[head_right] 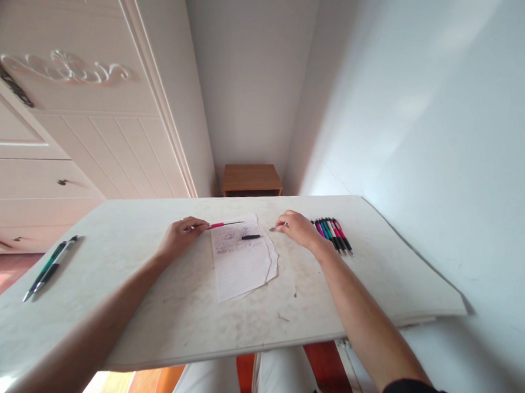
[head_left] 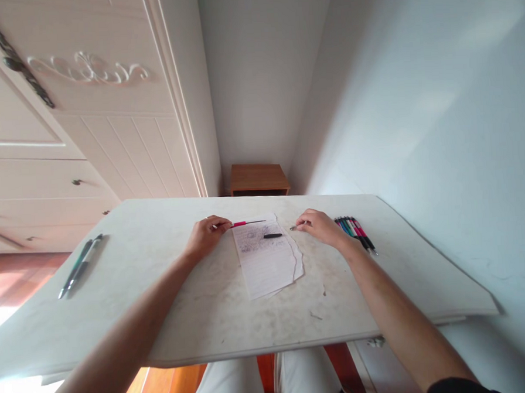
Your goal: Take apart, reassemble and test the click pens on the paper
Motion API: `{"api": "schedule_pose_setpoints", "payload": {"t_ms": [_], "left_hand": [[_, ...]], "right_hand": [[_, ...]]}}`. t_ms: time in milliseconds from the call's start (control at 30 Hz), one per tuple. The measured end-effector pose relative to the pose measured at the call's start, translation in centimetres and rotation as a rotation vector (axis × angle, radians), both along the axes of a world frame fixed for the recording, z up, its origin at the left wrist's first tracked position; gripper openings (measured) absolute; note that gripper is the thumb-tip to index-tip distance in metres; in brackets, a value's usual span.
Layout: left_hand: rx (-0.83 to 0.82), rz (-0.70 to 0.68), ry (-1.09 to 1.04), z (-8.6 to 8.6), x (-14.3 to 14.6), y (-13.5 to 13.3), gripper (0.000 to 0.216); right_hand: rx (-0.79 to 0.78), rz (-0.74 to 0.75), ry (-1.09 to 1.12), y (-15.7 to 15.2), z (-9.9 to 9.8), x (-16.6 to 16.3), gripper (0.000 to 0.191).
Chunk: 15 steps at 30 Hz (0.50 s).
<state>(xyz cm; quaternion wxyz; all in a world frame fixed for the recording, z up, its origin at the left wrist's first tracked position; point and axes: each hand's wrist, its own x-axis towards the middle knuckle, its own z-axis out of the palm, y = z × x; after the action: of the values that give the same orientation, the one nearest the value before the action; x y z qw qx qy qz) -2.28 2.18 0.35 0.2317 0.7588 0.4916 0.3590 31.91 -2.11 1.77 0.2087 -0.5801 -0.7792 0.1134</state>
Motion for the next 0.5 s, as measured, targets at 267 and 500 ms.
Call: {"api": "schedule_pose_setpoints", "payload": {"t_ms": [267, 500], "left_hand": [[-0.012, 0.016, -0.005, 0.1, 0.0, 0.0, 0.026], [0.005, -0.018, -0.017, 0.3, 0.5, -0.5, 0.029]], "right_hand": [[0.059, -0.049, 0.002, 0.4, -0.6, -0.1, 0.013], [0.244, -0.018, 0.071, -0.4, 0.1, -3.1, 0.011]]}}
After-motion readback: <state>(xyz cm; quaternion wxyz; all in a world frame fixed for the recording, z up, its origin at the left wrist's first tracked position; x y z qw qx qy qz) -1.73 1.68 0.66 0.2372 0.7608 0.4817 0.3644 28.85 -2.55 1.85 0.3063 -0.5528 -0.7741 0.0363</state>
